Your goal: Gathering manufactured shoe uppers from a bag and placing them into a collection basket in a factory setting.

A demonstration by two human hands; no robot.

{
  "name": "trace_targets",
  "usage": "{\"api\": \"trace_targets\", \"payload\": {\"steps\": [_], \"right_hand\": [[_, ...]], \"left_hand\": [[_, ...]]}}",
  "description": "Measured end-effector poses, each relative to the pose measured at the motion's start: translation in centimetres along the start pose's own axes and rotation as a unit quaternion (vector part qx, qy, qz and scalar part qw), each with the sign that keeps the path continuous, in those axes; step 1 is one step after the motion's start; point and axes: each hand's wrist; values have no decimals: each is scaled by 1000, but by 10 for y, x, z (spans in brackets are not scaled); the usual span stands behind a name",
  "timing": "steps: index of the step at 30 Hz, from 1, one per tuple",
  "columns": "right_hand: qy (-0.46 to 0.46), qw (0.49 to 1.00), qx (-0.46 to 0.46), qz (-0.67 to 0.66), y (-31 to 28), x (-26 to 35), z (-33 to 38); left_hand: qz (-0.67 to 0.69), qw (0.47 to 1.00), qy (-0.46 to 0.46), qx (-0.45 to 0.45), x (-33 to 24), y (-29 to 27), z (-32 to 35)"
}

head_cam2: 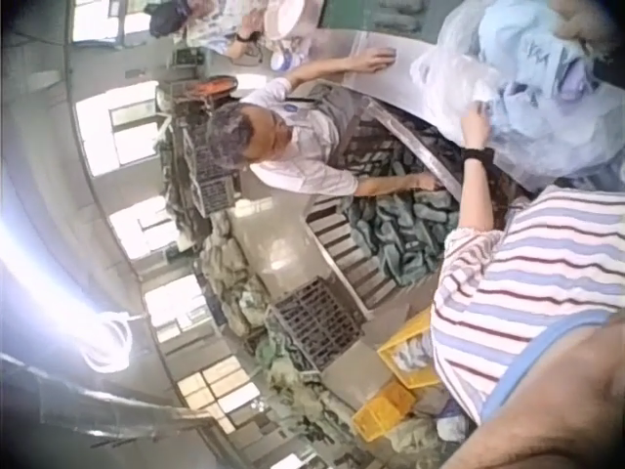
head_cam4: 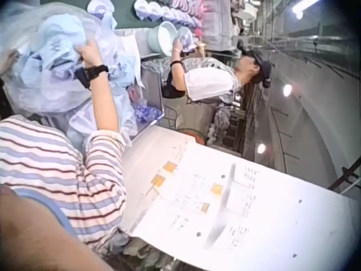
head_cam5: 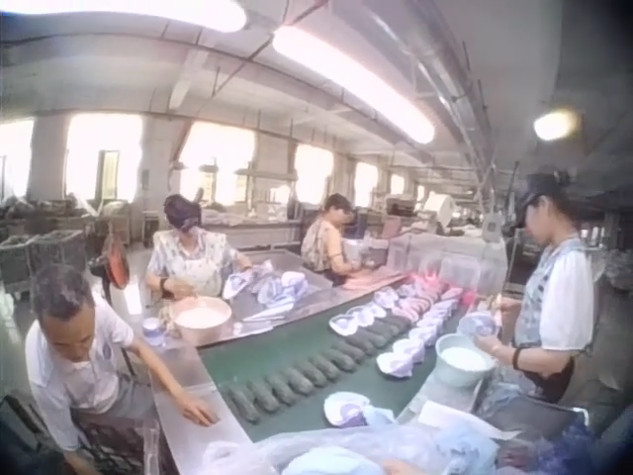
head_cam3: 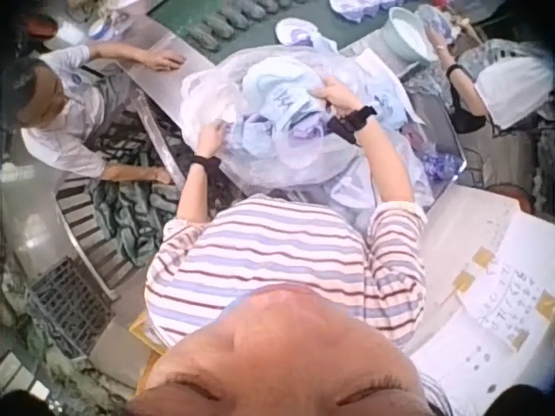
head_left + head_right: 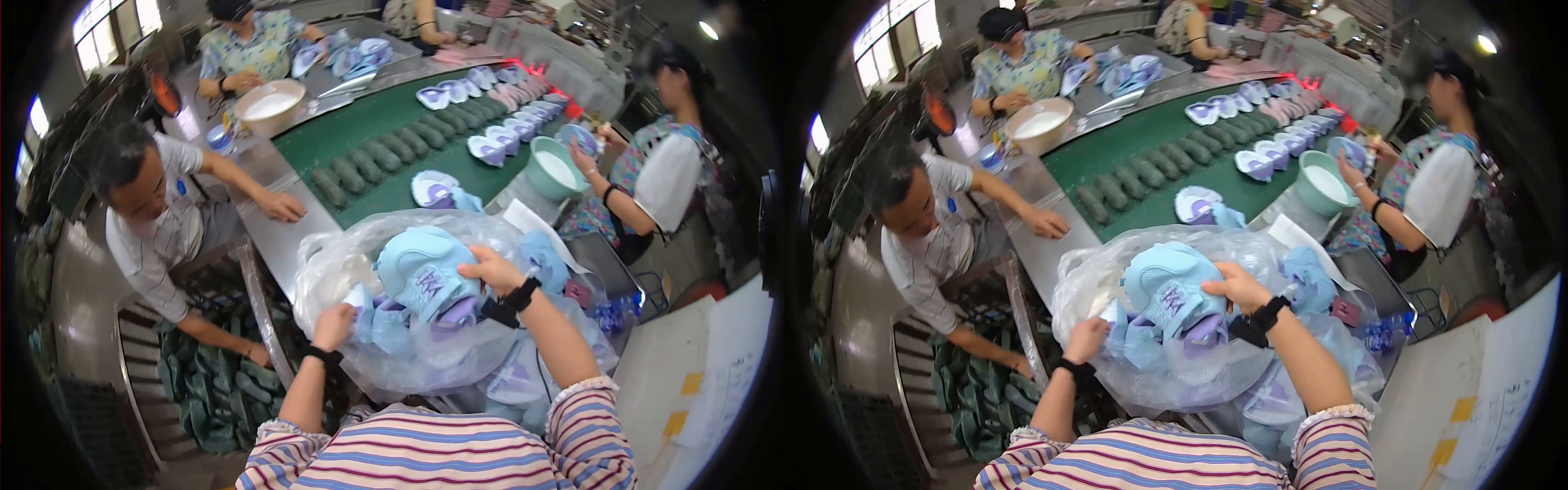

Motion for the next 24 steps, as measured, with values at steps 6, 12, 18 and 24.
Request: {"api": "trace_targets", "payload": {"steps": [6, 12, 18, 24], "right_hand": [[-70, 928, -179, -319, -10, -50, 69], [-153, 884, -189, -399, -2, -72, 92], [-92, 912, -318, -242, 23, -65, 93], [-147, 901, -272, -305, 22, -86, 90]], "left_hand": [[337, 926, 164, 35, -93, -78, 2], [469, 808, 109, 339, -129, 15, 7], [501, 828, 198, 153, -182, 36, 20], [591, 723, 59, 353, -195, 27, 31]]}}
Point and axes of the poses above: each hand's wrist, its own z-axis away from the middle knuckle, its own y-axis out of the palm, x = y × z, and after that the axes turned 11 degrees about -y, right-handed
